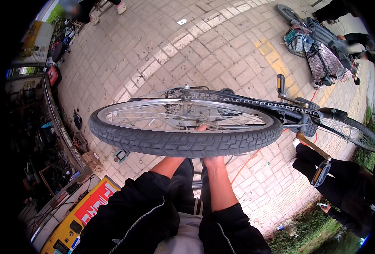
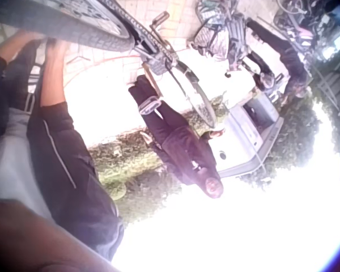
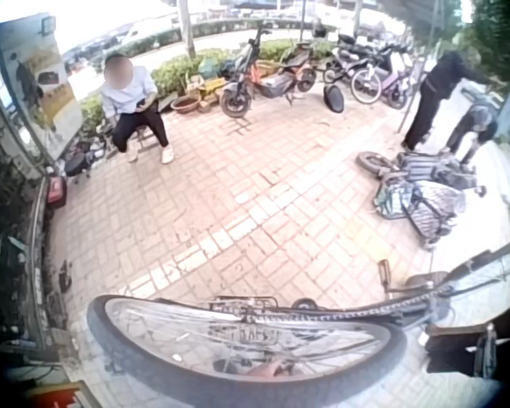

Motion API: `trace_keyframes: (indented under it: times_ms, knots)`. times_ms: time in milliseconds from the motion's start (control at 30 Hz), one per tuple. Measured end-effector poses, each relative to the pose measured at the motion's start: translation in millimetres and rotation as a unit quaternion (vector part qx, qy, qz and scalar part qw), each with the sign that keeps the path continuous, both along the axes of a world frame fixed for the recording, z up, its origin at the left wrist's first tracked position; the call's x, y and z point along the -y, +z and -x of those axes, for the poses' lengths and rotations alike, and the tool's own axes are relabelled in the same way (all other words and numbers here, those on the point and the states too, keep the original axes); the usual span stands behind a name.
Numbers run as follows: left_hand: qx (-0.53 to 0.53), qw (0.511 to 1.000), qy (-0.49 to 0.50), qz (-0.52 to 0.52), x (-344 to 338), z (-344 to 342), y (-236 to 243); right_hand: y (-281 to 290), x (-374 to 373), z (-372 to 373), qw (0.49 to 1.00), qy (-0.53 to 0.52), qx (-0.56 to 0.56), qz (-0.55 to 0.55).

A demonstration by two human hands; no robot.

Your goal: The person removes the rear wheel of a bicycle and uses a power drill to loosen the axle nut. They then reattach the wheel, align the chain, and tighten the axle nut using a wrench. The person also adjusts the brake cable and checks the wheel's rotation.

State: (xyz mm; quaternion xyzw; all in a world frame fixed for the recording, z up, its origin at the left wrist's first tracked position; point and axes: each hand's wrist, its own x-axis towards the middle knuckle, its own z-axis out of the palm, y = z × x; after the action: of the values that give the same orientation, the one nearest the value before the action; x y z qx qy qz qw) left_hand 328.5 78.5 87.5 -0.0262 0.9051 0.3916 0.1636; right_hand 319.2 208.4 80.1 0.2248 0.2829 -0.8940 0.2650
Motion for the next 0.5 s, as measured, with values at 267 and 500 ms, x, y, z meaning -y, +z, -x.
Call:
trace_keyframes:
  times_ms: [267,500]
  knots:
    - [-0.046,0.999,-0.017,-0.018,-3.4,18.2,-14.5,17.5,17.0,25.3,0.985,-0.101,0.126,-0.061]
    - [0.119,0.989,-0.037,-0.080,-9.9,39.0,23.7,-2.7,5.7,13.1,0.980,-0.067,0.141,-0.120]
